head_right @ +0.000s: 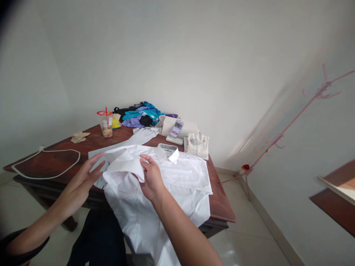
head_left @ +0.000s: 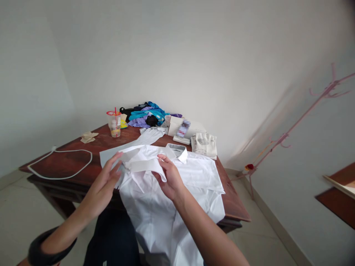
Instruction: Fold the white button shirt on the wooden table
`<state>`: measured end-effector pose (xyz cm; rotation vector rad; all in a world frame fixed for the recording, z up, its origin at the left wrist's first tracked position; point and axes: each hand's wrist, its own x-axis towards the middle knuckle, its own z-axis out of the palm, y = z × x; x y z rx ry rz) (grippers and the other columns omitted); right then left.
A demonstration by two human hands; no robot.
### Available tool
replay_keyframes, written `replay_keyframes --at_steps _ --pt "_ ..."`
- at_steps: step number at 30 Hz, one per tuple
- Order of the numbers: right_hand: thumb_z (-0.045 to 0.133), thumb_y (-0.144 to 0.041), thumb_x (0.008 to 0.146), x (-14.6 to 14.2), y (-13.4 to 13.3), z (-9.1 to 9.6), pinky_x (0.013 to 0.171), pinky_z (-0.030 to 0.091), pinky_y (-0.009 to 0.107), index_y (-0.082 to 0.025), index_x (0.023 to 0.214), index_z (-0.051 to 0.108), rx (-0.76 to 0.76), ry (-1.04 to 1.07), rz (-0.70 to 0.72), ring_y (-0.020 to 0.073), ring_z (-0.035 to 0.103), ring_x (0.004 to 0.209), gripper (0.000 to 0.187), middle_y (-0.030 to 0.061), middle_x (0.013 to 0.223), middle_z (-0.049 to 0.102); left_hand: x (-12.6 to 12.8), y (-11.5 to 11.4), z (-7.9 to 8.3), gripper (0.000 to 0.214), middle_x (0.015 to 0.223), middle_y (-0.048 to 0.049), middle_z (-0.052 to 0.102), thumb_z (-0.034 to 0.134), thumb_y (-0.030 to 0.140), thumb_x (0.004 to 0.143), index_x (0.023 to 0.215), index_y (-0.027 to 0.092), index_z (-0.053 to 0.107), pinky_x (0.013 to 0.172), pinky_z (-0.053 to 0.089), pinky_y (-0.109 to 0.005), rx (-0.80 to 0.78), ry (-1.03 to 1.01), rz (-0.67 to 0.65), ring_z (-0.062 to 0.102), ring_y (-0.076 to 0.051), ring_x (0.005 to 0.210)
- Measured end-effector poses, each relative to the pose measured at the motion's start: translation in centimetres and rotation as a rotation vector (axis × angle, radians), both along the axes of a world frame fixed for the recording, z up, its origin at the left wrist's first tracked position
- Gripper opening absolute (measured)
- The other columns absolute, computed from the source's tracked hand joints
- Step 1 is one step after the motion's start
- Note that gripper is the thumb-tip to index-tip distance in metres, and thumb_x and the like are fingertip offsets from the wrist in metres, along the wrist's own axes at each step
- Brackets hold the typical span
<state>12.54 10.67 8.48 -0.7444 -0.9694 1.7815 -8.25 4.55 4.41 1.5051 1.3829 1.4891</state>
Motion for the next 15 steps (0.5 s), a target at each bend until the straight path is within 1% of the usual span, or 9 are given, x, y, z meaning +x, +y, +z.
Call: replay_keyframes --at_steps 2,4,5,6,8,10,12,14,15 --pt "0.072 -0.019 0.073 -0.9 -0.2 0.5 0.059 0.049 0.022 -0.022 0.095 0.057 -0.123 0.121 0.011 0.0111 0.057 0.063 0.027 -0.0049 0.073 0.06 -0.3 -1.6 -1.1 0.053 0.166 -0.002 0.026 0.058 0.044 0.095 0.146 0.038 0.046 0.12 0.03 -0.056 0.115 0.204 0.002 0.027 -0.034 0.151" --pt "0.072 -0.014 0.07 -2.0 -0.4 0.7 0.056 0.049 0.02 -0.02 0.09 0.059 -0.203 0.215 0.076 0.0102 0.056 0.06 0.025 -0.0042 0.072 0.061 -0.4 -2.4 -1.4 0.059 0.165 -0.003 0.028 0.061 0.039 0.093 0.148 0.037 0.043 0.12 0.031 -0.056 0.186 0.317 0.037 0.028 -0.034 0.151" --pt "0.072 -0.013 0.069 -2.5 -0.6 0.6 0.055 0.049 0.02 -0.019 0.09 0.061 -0.211 0.234 0.118 0.0101 0.056 0.06 0.025 -0.0034 0.072 0.062 -0.4 -2.5 -1.2 0.062 0.164 -0.0034 0.031 0.063 0.037 0.091 0.149 0.036 0.041 0.121 0.031 -0.056 0.212 0.341 0.059 0.03 -0.033 0.15" --pt "0.072 -0.013 0.068 -2.9 -0.7 0.5 0.056 0.049 0.02 -0.018 0.091 0.062 -0.21 0.242 0.152 0.0104 0.057 0.062 0.025 -0.0023 0.074 0.063 -0.6 -2.5 -0.9 0.061 0.162 -0.0032 0.034 0.064 0.036 0.09 0.148 0.036 0.042 0.121 0.031 -0.055 0.24 0.353 0.081 0.033 -0.033 0.149" --pt "0.074 -0.014 0.066 -3.3 -1.0 0.2 0.058 0.051 0.022 -0.016 0.092 0.064 -0.202 0.224 0.195 0.0113 0.06 0.065 0.027 0.0001 0.077 0.065 -1.1 -2.3 0.1 0.047 0.156 -0.0017 0.044 0.064 0.035 0.089 0.135 0.036 0.053 0.121 0.032 -0.051 0.282 0.35 0.102 0.04 -0.031 0.144" --pt "0.076 -0.017 0.065 -3.0 -1.0 -0.2 0.062 0.053 0.024 -0.016 0.092 0.065 -0.178 0.17 0.223 0.0116 0.061 0.068 0.029 0.0011 0.08 0.065 -1.8 -2.1 1.3 0.03 0.146 -0.0023 0.055 0.064 0.035 0.089 0.118 0.033 0.062 0.117 0.038 -0.049 0.282 0.329 0.064 0.049 -0.032 0.137" --pt "0.078 -0.025 0.068 -2.1 -1.0 -0.5 0.067 0.055 0.028 -0.017 0.092 0.066 -0.116 0.059 0.287 0.0131 0.062 0.071 0.028 0.001 0.082 0.064 -2.4 -1.8 2.3 0.018 0.133 -0.0039 0.064 0.065 0.035 0.086 0.104 0.03 0.066 0.11 0.043 -0.048 0.261 0.311 0.014 0.055 -0.034 0.129" --pt "0.077 -0.036 0.075 -0.8 -1.2 -0.6 0.07 0.056 0.034 -0.019 0.094 0.066 0.017 -0.155 0.335 0.0166 0.064 0.076 0.027 0.0019 0.088 0.063 -2.4 -1.5 3.2 0.014 0.121 -0.0053 0.07 0.065 0.035 0.084 0.095 0.027 0.067 0.103 0.046 -0.046 0.246 0.3 -0.006 0.06 -0.035 0.121" --pt "0.074 -0.041 0.079 -0.1 -1.5 -0.5 0.074 0.055 0.037 -0.021 0.097 0.067 0.118 -0.29 0.309 0.0187 0.065 0.081 0.028 0.0032 0.094 0.063 -2.1 -1.2 3.6 0.012 0.114 -0.0058 0.072 0.063 0.034 0.084 0.092 0.026 0.067 0.098 0.049 -0.044 0.236 0.305 0.002 0.063 -0.034 0.115"
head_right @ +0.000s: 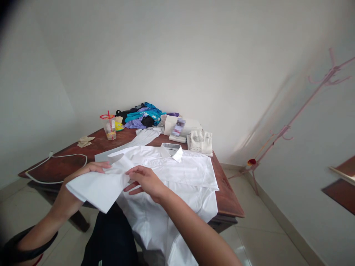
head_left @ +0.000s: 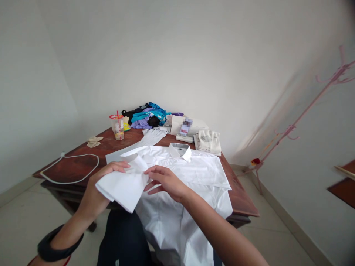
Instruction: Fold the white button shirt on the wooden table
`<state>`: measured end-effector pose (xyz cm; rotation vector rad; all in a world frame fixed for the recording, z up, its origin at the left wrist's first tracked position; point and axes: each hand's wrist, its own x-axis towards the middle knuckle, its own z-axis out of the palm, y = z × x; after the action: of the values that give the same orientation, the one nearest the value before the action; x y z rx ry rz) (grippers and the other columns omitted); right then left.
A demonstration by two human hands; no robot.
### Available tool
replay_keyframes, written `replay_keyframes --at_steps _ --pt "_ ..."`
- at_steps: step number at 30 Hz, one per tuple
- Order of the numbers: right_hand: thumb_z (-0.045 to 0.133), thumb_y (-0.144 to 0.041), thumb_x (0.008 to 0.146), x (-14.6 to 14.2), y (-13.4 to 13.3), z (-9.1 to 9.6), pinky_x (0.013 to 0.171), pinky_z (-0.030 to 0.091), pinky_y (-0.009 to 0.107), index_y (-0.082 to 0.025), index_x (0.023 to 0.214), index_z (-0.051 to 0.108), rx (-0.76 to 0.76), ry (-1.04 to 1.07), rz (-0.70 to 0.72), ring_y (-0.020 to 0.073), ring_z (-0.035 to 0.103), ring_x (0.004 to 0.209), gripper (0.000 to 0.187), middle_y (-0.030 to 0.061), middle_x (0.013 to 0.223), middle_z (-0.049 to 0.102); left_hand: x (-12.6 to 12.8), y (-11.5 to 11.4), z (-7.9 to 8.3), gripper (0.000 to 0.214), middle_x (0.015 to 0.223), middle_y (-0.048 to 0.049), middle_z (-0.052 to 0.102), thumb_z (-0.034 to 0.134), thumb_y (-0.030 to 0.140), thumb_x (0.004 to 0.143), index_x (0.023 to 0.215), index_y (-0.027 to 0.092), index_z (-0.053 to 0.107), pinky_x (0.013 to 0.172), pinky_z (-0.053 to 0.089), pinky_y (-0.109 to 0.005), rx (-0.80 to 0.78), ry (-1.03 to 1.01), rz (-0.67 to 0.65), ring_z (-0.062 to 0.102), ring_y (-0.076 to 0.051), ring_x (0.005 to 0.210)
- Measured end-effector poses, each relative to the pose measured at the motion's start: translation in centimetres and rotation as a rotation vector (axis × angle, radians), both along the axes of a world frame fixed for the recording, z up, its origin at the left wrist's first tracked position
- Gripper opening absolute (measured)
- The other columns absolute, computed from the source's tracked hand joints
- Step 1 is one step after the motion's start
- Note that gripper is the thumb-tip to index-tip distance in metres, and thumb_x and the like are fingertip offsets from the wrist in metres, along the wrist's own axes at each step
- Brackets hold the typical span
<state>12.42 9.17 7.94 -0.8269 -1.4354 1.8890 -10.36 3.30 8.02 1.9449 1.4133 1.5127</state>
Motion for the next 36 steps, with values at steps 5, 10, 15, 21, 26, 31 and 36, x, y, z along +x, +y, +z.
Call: replay_keyframes --at_steps 5,10,15,21,26,31,36 --pt "0.057 -0.053 0.095 2.8 -2.8 1.9 0.101 0.045 0.042 -0.032 0.127 0.063 0.615 -0.236 -0.294 0.025 0.056 0.118 0.039 0.0063 0.133 0.054 3.8 1.9 2.7 0.017 0.069 -0.0022 0.063 0.046 0.025 0.085 0.071 0.022 0.056 0.064 0.044 -0.032 -0.014 0.245 0.097 0.062 -0.023 0.071" --pt "0.06 -0.055 0.093 4.8 -3.8 4.2 0.088 0.047 0.035 -0.027 0.127 0.064 0.626 -0.21 -0.268 0.0245 0.061 0.105 0.044 0.004 0.115 0.067 8.6 4.3 4.6 0.013 0.065 -0.004 0.061 0.047 0.015 0.078 0.071 0.022 0.056 0.063 0.04 -0.033 0.107 0.675 0.071 0.06 -0.024 0.067" --pt "0.064 -0.057 0.088 6.3 -1.4 2.8 0.061 0.039 0.026 -0.016 0.088 0.068 0.475 -0.252 -0.332 0.0156 0.053 0.069 0.041 0.0018 0.078 0.064 10.5 6.5 4.7 0.024 0.08 -0.0077 0.067 0.046 0.009 0.08 0.096 0.02 0.061 0.07 0.047 -0.038 0.145 0.663 0.035 0.064 -0.027 0.078" --pt "0.075 -0.051 0.078 7.2 1.0 2.8 0.057 0.043 0.026 -0.016 0.083 0.066 0.152 0.019 -0.43 0.0149 0.055 0.062 0.037 0.0021 0.071 0.064 11.7 3.5 0.6 0.048 0.132 -0.015 0.057 0.05 0.005 0.085 0.129 0.023 0.05 0.104 0.046 -0.048 0.589 0.315 -0.184 0.054 -0.029 0.125" --pt "0.076 -0.033 0.077 7.8 4.2 6.1 0.053 0.052 0.024 -0.019 0.085 0.065 0.034 0.211 -0.573 0.015 0.062 0.063 0.02 0.0004 0.072 0.067 13.5 1.5 -4.7 0.045 0.13 -0.0132 0.061 0.047 0.011 0.091 0.135 0.022 0.049 0.102 0.052 -0.039 0.357 0.481 -0.589 0.059 -0.024 0.122" --pt "0.067 -0.022 0.086 9.1 7.7 8.9 0.05 0.059 0.02 -0.018 0.094 0.064 -0.024 0.321 -0.667 0.0146 0.069 0.068 0.008 0.0009 0.08 0.072 11.7 6.5 -8.6 0.052 0.162 -0.016 0.033 0.042 0.034 0.103 0.153 0.02 0.036 0.12 0.03 -0.056 -0.022 0.608 -0.204 0.027 -0.033 0.151" --pt "0.062 -0.017 0.091 10.9 9.1 9.8 0.056 0.063 0.019 -0.018 0.093 0.062 -0.06 0.449 -0.754 0.012 0.071 0.065 0.002 0.0002 0.079 0.073 8.6 10.3 -10.4 0.059 0.153 -0.0251 0.043 0.04 0.041 0.103 0.153 0.011 0.035 0.114 0.032 -0.063 -0.116 0.729 0.144 0.038 -0.039 0.144"
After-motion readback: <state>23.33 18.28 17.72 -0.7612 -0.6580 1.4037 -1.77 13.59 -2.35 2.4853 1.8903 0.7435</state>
